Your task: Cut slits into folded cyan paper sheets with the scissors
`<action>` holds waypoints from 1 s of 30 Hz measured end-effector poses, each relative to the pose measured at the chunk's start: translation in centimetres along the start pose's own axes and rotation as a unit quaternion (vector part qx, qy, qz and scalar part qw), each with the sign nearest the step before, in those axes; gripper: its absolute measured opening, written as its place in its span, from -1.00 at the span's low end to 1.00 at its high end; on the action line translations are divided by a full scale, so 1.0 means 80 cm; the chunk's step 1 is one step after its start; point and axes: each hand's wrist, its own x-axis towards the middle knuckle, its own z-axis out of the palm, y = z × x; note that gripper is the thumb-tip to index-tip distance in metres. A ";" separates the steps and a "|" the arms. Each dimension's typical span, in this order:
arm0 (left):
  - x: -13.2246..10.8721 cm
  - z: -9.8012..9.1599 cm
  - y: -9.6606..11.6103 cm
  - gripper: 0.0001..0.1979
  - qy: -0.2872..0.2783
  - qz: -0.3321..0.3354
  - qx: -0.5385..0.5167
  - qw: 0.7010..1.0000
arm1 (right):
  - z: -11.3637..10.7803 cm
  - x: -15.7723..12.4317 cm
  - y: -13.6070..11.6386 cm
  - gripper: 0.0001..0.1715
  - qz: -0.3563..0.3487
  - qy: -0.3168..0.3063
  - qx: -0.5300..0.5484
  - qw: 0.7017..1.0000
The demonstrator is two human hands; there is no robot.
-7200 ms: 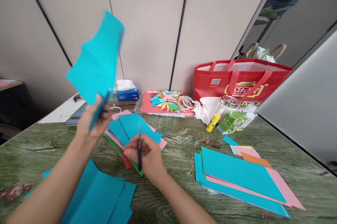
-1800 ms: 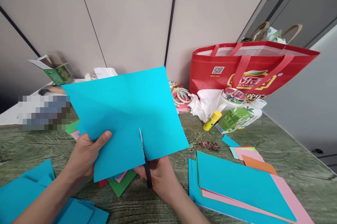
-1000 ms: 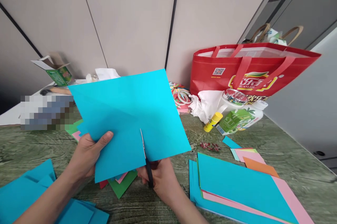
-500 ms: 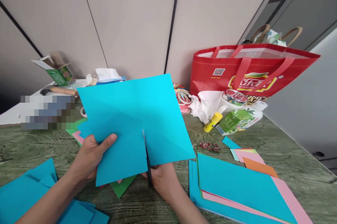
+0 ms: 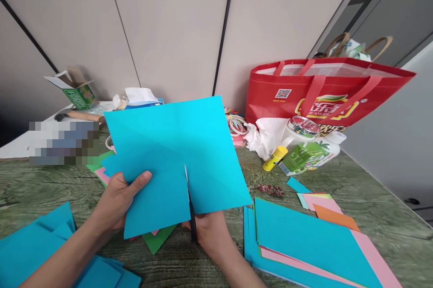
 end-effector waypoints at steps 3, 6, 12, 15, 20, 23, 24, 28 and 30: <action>0.000 0.001 0.000 -0.41 0.001 0.000 -0.012 1.000 | 0.001 0.001 -0.003 -0.54 0.017 0.005 0.022 1.000; 0.000 0.001 -0.001 -0.44 0.000 -0.006 -0.036 0.999 | 0.003 0.002 -0.006 -0.49 0.038 -0.005 0.033 0.999; 0.000 0.000 0.000 -0.49 -0.005 -0.017 -0.068 0.998 | 0.006 0.002 -0.010 -0.53 0.089 0.005 0.073 0.993; -0.001 0.000 0.000 -0.49 -0.007 -0.019 -0.072 0.997 | 0.006 0.001 -0.011 -0.56 0.103 0.008 0.085 0.991; -0.001 0.001 0.000 -0.48 -0.009 -0.020 -0.076 0.997 | 0.006 0.000 -0.003 -0.63 0.086 0.003 0.083 0.993; -0.001 0.001 0.000 -0.48 -0.012 -0.021 -0.078 0.997 | 0.005 0.001 0.002 -0.80 0.040 -0.007 0.078 0.996; -0.001 0.001 0.000 -0.48 -0.014 -0.022 -0.080 0.996 | 0.005 0.002 0.003 -0.85 0.020 -0.009 0.076 0.997; -0.001 0.001 -0.002 -0.50 -0.027 -0.026 -0.089 0.995 | 0.004 0.003 0.002 -0.75 -0.017 0.008 0.072 0.997; -0.001 0.001 -0.004 -0.51 -0.032 -0.030 -0.094 0.995 | 0.004 0.003 -0.001 -0.70 -0.018 0.022 0.073 0.997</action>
